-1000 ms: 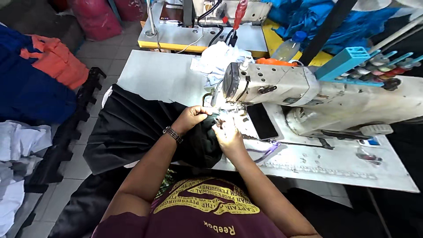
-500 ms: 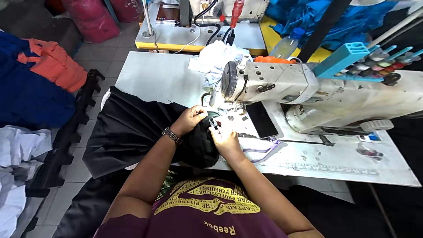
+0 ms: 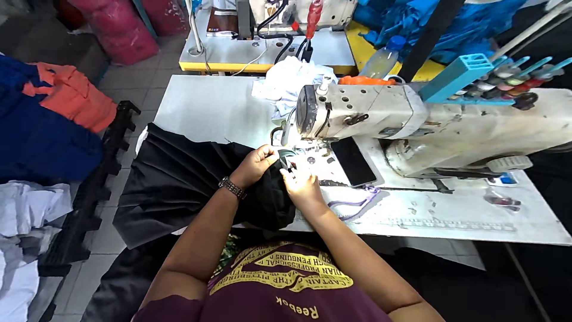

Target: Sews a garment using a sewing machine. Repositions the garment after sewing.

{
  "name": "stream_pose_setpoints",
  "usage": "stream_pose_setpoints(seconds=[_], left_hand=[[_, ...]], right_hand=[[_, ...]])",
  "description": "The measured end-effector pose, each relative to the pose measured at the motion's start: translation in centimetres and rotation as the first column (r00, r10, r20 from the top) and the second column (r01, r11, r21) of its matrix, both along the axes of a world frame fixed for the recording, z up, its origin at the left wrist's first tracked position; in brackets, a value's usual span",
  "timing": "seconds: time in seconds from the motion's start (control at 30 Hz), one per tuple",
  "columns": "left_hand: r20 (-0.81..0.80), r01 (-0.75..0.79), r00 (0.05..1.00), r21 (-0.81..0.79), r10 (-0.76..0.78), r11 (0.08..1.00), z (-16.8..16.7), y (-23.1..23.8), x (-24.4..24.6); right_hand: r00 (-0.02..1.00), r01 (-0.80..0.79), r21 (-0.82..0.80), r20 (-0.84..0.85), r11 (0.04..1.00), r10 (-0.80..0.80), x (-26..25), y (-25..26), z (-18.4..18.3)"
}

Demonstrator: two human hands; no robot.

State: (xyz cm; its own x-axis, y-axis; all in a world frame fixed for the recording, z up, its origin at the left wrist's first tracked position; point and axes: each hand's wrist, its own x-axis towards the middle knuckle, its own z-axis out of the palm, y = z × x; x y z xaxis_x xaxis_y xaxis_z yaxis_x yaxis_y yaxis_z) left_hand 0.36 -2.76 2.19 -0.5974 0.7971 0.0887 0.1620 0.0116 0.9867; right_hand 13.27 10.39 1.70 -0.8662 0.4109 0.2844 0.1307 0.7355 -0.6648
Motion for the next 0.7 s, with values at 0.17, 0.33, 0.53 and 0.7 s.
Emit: stream_pose_setpoints(seconds=[0.17,0.33,0.53,0.7], left_hand=[[0.000,0.012,1.000,0.020,-0.012,1.000,-0.2,0.1,-0.2],[0.039,0.001,0.999,0.005,-0.001,1.000,-0.1,-0.1,0.0],[0.090,-0.049,0.995,-0.018,0.051,0.999,0.5,-0.4,0.8],[0.083,-0.019,0.996,0.009,0.018,1.000,0.5,-0.3,0.7]], right_hand=[[0.997,0.063,-0.055,0.047,0.996,-0.061,-0.3,-0.2,0.1],[0.998,0.056,-0.047,-0.014,0.997,-0.057,-0.4,-0.3,-0.4],[0.993,-0.001,-0.030,-0.114,1.000,-0.003,-0.3,-0.3,-0.9],[0.991,0.006,-0.018,-0.131,1.000,-0.009,-0.6,-0.1,-1.1]])
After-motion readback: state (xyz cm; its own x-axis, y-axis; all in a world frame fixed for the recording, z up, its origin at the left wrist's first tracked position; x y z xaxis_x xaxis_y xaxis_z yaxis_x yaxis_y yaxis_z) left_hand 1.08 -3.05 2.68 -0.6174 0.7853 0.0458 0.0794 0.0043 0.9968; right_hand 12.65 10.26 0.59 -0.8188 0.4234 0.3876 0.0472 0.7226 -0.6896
